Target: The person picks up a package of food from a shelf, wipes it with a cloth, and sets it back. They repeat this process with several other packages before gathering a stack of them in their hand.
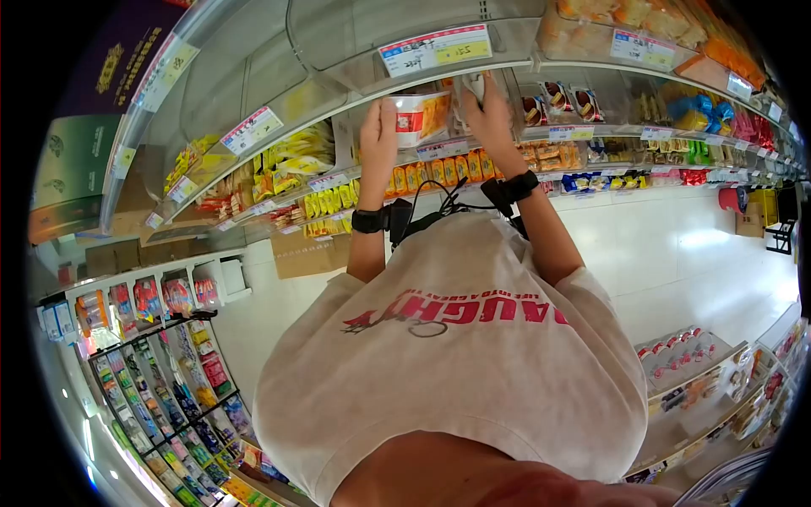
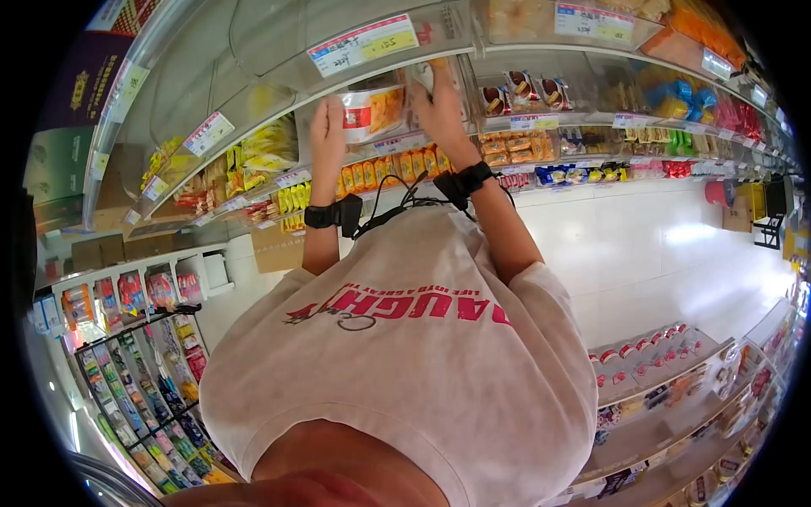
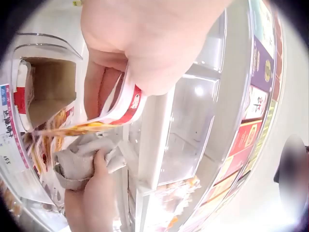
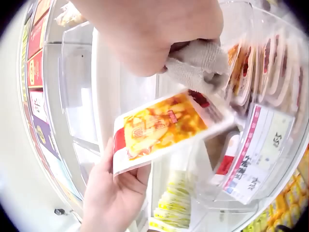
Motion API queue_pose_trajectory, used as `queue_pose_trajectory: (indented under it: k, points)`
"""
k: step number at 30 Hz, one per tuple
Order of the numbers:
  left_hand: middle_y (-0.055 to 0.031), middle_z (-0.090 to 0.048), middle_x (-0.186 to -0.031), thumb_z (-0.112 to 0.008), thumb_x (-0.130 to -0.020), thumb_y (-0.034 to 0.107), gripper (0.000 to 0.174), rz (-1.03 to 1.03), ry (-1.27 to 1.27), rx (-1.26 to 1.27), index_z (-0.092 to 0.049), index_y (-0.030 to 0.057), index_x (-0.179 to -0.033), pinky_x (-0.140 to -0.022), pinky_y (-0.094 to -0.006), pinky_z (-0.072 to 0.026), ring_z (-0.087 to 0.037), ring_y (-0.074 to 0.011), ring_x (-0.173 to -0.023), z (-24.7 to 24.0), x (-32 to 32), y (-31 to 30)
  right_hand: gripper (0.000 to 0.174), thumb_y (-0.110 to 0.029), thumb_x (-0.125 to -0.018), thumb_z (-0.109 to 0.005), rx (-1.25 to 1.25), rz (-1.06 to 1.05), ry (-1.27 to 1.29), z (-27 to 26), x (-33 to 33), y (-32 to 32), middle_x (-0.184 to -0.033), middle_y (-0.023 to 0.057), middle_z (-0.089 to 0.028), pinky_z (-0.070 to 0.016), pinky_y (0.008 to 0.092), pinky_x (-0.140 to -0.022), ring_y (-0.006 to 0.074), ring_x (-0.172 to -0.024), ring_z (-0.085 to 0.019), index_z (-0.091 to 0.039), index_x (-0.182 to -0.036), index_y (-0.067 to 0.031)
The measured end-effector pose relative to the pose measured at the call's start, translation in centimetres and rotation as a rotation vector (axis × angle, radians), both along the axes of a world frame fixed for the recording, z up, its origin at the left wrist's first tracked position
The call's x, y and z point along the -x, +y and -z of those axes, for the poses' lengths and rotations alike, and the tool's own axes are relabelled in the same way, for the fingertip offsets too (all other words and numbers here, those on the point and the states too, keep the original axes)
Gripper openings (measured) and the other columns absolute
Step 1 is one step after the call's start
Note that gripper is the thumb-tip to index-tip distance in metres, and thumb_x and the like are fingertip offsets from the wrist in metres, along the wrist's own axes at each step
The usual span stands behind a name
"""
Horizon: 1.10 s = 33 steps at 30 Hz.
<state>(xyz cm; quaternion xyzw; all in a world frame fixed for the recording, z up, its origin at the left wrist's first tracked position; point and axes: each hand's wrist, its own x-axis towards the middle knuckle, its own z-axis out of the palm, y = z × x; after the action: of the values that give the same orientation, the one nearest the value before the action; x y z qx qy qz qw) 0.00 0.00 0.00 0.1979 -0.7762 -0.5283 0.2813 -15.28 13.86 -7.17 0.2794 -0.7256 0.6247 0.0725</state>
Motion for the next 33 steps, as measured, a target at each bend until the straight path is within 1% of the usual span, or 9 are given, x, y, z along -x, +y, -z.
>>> queue_pose_trajectory:
  k: [5,12,15,17,18,22,25,31,33]
  points:
    - [0.0044,-0.050,-0.086,-0.045,-0.108,0.035,0.035,-0.121,0.254,-0.405,-0.058,0.0026,-0.102,-0.075,-0.0218,-0.0404,-0.043,-0.0057,-0.080,1.5,-2.5,-0.9,0.037,-0.014,-0.095,-0.058,0.128,-0.108,-0.282,-2.5,-2.5,0.8,-0.108,0.0219,-0.063,-0.0482,0.0371,-0.085,0.0268,-0.093,-0.063,-0.053,-0.125,0.0058]
    - [-0.0049,-0.065,-0.111,-0.051,-0.106,0.028,0.026,-0.080,0.442,-0.890,-0.060,0.0050,-0.114,-0.086,-0.0285,-0.0538,-0.064,-0.0134,-0.100,2.0,-6.8,-2.0,0.036,-0.030,-0.093,-0.072,0.236,-0.567,-1.121,-6.3,-7.6,0.7,-0.095,-0.0013,-0.065,-0.0483,0.0300,-0.073,0.0129,-0.083,-0.058,-0.063,-0.115,-0.0038]
    - [-0.0109,-0.059,-0.128,-0.048,-0.105,0.036,0.039,0.081,0.521,-0.921,-0.056,0.0052,-0.127,-0.096,-0.0393,-0.0506,-0.061,-0.0224,-0.114,2.0,-9.1,-2.1,0.031,-0.026,-0.092,-0.072,0.134,-0.643,-0.970,-5.8,-8.6,0.7,-0.093,-0.0008,-0.066,-0.0492,0.0298,-0.072,0.0127,-0.080,-0.058,-0.064,-0.114,-0.0045]
    - [-0.0143,-0.061,-0.129,-0.038,-0.107,0.045,0.051,0.406,0.795,-1.323,-0.053,0.0034,-0.131,-0.103,-0.0460,-0.0466,-0.062,-0.0269,-0.115,1.2,-9.8,-2.2,0.028,-0.023,-0.093,-0.072,-0.002,-0.614,-0.728,-5.0,-8.0,0.3,-0.091,0.0025,-0.067,-0.0491,0.0303,-0.069,0.0132,-0.078,-0.060,-0.064,-0.109,-0.0017]
    - [-0.0143,-0.052,-0.142,-0.030,-0.106,0.053,0.059,0.414,0.610,-1.240,-0.042,0.0089,-0.144,-0.114,-0.0543,-0.0332,-0.048,-0.0331,-0.134,1.0,-10.2,-2.0,0.028,-0.023,-0.093,-0.071,-0.043,-0.539,-0.587,-5.4,-8.5,-0.2,-0.089,0.0043,-0.068,-0.0492,0.0309,-0.068,0.0137,-0.077,-0.060,-0.063,-0.107,-0.0009]
    - [-0.0163,-0.046,-0.147,-0.034,-0.108,0.043,0.054,0.339,0.727,-1.364,-0.037,0.0053,-0.147,-0.115,-0.0591,-0.0300,-0.040,-0.0348,-0.140,1.9,-10.8,-0.6,0.029,-0.022,-0.092,-0.071,-0.235,-0.322,-0.157,-6.6,-10.0,-1.3,-0.083,0.0152,-0.067,-0.0490,0.0313,-0.066,0.0179,-0.071,-0.061,-0.061,-0.102,0.0029]
    - [-0.0157,-0.047,-0.146,-0.043,-0.107,0.031,0.047,0.251,0.474,-1.190,-0.039,0.0031,-0.144,-0.113,-0.0573,-0.0360,-0.045,-0.0328,-0.137,0.5,-11.6,-1.0,0.029,-0.021,-0.096,-0.065,-0.246,-0.306,-0.176,-10.0,-11.6,-1.0,-0.089,0.0115,-0.066,-0.0489,0.0297,-0.066,0.0148,-0.074,-0.059,-0.058,-0.111,0.0025]
    - [-0.0127,-0.050,-0.142,-0.048,-0.106,0.024,0.041,0.118,0.538,-1.241,-0.043,0.0027,-0.140,-0.111,-0.0513,-0.0407,-0.048,-0.0322,-0.134,0.6,-12.3,-1.2,0.031,-0.021,-0.103,-0.054,0.120,-0.178,-0.313,-7.3,-13.8,-2.3,-0.110,0.0082,-0.061,-0.0491,0.0282,-0.074,0.0115,-0.091,-0.056,-0.053,-0.125,0.0013]
    - [-0.0123,-0.049,-0.144,-0.045,-0.107,0.029,0.046,0.317,0.519,-1.234,-0.039,0.0051,-0.145,-0.110,-0.0473,-0.0397,-0.048,-0.0280,-0.134,5.1,-11.4,-0.1,0.041,-0.025,-0.105,-0.049,0.063,-0.203,-0.241,-4.8,-15.5,-4.8,-0.109,0.0079,-0.061,-0.0485,0.0256,-0.071,0.0102,-0.089,-0.056,-0.047,-0.135,0.0025]
